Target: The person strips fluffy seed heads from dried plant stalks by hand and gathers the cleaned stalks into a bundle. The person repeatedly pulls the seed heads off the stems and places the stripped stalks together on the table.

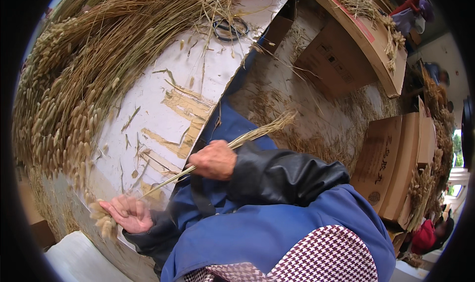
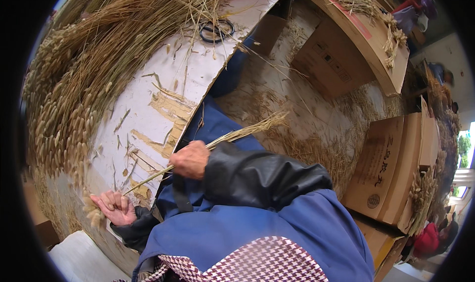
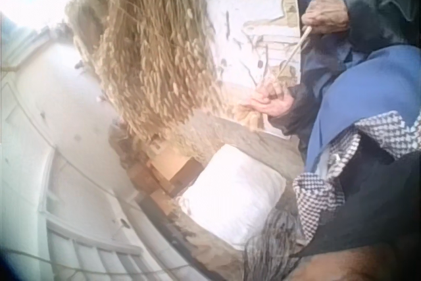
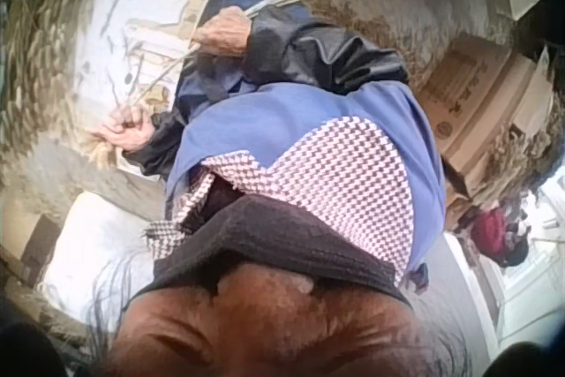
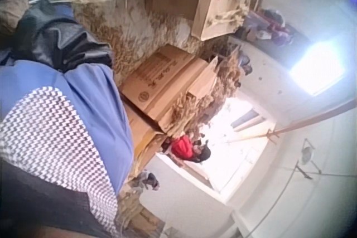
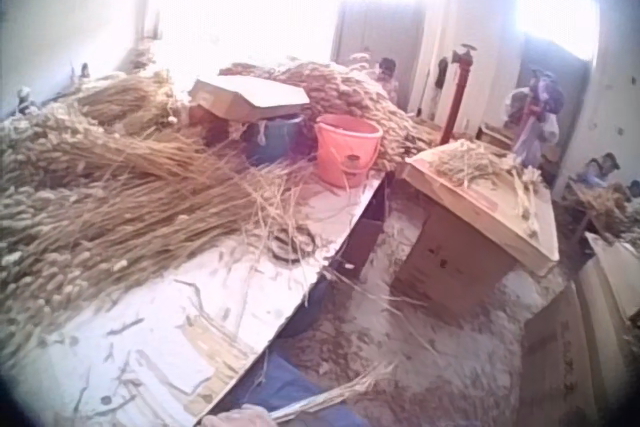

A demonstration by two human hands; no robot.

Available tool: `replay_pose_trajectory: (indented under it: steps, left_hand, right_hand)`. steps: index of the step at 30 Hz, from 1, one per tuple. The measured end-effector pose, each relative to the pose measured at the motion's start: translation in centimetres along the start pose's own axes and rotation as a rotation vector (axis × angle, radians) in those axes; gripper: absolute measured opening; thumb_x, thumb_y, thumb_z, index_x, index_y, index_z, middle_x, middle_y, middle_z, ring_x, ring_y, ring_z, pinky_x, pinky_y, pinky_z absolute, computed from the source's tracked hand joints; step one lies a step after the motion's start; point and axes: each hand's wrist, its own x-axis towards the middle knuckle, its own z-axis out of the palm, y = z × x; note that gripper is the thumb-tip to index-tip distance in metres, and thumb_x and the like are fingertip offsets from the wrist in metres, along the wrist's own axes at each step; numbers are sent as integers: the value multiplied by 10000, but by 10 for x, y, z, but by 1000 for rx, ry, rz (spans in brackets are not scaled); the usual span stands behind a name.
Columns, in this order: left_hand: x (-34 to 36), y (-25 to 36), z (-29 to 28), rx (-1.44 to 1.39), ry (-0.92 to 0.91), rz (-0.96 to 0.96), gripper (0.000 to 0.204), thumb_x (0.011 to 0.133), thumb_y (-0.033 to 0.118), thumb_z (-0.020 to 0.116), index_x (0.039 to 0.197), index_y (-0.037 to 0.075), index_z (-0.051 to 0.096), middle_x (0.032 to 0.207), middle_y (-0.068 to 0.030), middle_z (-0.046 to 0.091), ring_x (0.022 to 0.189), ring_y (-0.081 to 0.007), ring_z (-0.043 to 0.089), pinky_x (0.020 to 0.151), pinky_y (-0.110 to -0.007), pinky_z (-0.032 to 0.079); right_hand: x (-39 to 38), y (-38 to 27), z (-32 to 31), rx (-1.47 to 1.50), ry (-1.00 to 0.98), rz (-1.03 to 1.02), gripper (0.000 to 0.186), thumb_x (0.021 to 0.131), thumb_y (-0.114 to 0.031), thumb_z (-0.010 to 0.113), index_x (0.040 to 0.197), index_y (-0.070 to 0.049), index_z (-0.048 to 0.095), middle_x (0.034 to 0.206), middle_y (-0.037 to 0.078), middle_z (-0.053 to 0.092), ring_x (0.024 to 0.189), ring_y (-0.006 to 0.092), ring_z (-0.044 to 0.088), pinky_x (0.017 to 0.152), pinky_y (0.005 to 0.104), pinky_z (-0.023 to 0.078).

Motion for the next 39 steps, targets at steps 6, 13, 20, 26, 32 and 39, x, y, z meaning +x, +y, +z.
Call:
replay_pose_trajectory:
  steps: [6, 13, 20, 26, 32, 39]
  left_hand:
    - [-4, 5, -24, -177, -46, -33, 564, 967, 492, 209, 572, 95, 280, 526, -15, 240, 405, -117, 175, 347, -267, 171]
    - [-12, -10, -26, -64, 206, -22, 538, 968, 474, 267, 565, 116, 263, 497, 8, 204, 365, -88, 101, 288, -224, 122]
    - [-12, -20, -18, -91, 338, -34, 529, 968, 465, 280, 564, 124, 267, 493, 18, 205, 355, -79, 109, 281, -219, 137]
    - [-7, -21, -8, 23, 388, -35, 536, 960, 464, 319, 545, 133, 246, 491, 23, 184, 361, -79, 115, 288, -212, 132]
    - [-4, -22, 1, -2, 426, -23, 545, 958, 470, 319, 538, 132, 237, 485, 26, 171, 365, -79, 118, 291, -214, 120]
    - [2, -20, -3, -41, 467, -54, 587, 932, 537, 326, 506, 144, 230, 463, 32, 173, 371, -83, 105, 299, -224, 100]
  right_hand:
    - [-62, 67, -47, -415, 80, 176, 308, 820, -280, 589, 570, -127, 492, 527, 44, 572, 479, 229, 578, 440, 358, 429]
    - [-124, 136, -65, -545, 203, 241, 364, 828, -275, 590, 536, -115, 444, 474, 71, 482, 422, 291, 505, 399, 403, 382]
    - [-163, 149, -75, -683, -247, 467, 233, 702, -263, 661, 869, -125, 576, 900, 73, 620, 933, 269, 564, 755, 541, 357]
    - [-100, 109, -124, -402, -161, 678, 330, 705, -135, 625, 1029, -85, 587, 938, 93, 604, 867, 320, 577, 827, 407, 422]
    - [-31, 43, -76, -149, -37, 141, 274, 749, -80, 617, 1021, -67, 585, 957, 114, 603, 977, 290, 535, 844, 384, 422]
    - [-2, 32, -56, -138, -274, 84, 119, 795, -147, 568, 901, -98, 592, 810, 63, 605, 826, 243, 562, 786, 374, 361]
